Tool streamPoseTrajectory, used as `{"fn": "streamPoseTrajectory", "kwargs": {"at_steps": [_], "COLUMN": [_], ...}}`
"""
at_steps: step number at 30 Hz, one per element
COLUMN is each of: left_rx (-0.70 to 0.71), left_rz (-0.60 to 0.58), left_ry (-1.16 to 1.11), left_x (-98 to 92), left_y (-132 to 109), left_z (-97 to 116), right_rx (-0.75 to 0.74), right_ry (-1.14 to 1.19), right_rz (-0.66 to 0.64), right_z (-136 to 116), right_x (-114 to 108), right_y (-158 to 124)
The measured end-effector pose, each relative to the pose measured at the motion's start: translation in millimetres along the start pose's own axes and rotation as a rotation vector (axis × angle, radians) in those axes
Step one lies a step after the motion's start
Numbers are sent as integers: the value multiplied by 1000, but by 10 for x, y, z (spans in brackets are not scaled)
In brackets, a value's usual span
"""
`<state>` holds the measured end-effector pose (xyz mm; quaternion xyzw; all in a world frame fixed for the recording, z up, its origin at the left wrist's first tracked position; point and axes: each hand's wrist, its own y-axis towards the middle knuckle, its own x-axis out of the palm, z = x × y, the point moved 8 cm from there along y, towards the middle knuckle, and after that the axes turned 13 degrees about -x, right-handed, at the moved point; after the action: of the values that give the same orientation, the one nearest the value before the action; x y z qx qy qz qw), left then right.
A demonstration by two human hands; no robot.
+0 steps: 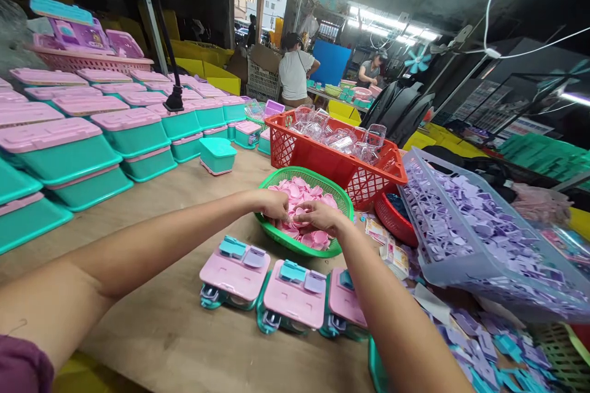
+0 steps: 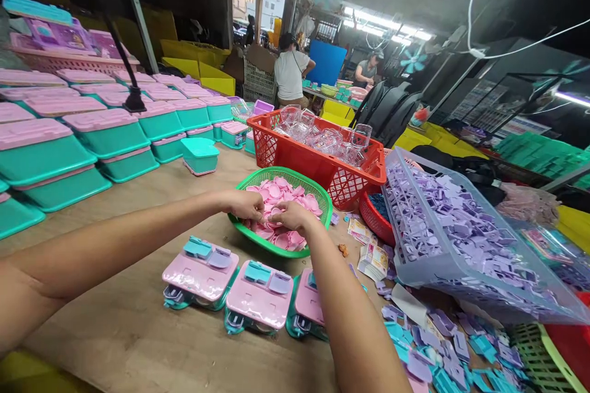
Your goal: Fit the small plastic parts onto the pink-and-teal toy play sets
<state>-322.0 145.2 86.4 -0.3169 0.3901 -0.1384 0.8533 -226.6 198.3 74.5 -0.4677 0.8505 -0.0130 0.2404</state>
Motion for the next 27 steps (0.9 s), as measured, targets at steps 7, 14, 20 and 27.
{"fn": "streamPoseTrajectory", "kwargs": {"at_steps": [7,14,20,27], "left_rx": [20,69,106,118], "left_rz": [-83,-41,-179,-181], "left_ry": [-274,-567,-893,-984], "left_x": [-23,-98,15,37], "left_y": [-73,-165,-132,-170], "left_z": [-15,109,172,278], "right_rx": [-12,-237,-380,-389], "right_ry": [296,296,140,12], "right_rz": [17,65,77,215], "right_z": [-114,-412,-440,-374], "right_x": [-7,-142,-234,-391], "right_y": [-116,-262,-357,-366]}}
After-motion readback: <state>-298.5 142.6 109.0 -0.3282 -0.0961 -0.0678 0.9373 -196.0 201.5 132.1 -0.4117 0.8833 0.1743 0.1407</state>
